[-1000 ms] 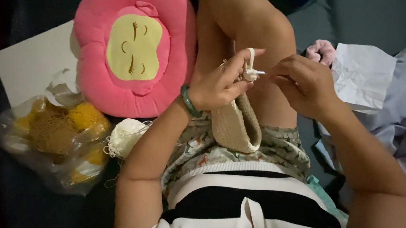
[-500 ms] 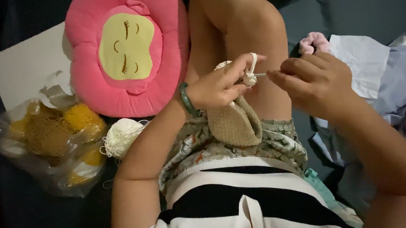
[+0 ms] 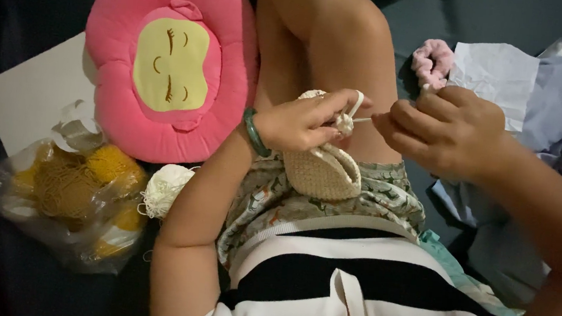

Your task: A person uses a crochet hook and white yarn to crochet a small bag while sitting down.

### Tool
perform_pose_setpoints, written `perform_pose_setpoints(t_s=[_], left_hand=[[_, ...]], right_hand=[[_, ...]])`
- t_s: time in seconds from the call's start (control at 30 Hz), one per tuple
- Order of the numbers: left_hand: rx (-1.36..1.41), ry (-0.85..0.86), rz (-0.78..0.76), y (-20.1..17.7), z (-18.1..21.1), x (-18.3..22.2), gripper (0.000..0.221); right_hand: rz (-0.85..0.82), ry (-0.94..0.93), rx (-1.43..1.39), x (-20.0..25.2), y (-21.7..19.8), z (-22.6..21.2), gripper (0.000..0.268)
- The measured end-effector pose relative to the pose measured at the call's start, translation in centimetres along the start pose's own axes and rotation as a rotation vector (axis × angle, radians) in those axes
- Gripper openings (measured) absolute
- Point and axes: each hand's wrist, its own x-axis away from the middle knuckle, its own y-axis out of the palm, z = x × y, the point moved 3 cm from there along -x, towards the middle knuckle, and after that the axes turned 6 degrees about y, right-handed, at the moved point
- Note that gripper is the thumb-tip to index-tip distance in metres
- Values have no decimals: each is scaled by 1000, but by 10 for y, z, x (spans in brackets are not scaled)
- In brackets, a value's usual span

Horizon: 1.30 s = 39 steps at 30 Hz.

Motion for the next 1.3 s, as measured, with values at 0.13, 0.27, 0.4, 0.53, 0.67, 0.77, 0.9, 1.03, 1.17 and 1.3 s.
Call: perform_pose_setpoints(t_s=[0.13,0.27,0.4,0.53,0.67,0.77,0.9,1.03,1.17,1.3], left_hand=[[-63,23,-16,0,0,-1,39],[-134,-18,-41,0,-3,0,43],[-129,34,-30,-1,1,0,21],[-138,-11,-46,-3,3,3,17],[-316,29,147,-9,-4,11,38],[-443,105,344,-12,-3,18,47],[-433,65,522,-16,-9,36,45],[-436,12,584,-18,-35,59,32],[-327,-20,648,-17,-38,77,27],[-113,-27,700,-10,-36,78,24]], right_hand=[[-42,11,13,3,-4,-2,8],[-117,78,-156,24,8,-2,16],[-143,228,-304,41,19,-2,30],[-157,335,-434,38,19,-1,23],[-173,746,-1002,32,32,-4,10],[-31,1005,-1443,40,72,-19,9],[144,1077,-1664,14,109,-41,18],[300,1045,-1769,-21,126,-50,25],[260,1293,-1877,-21,136,-56,17],[298,1437,-1960,-16,157,-60,11]])
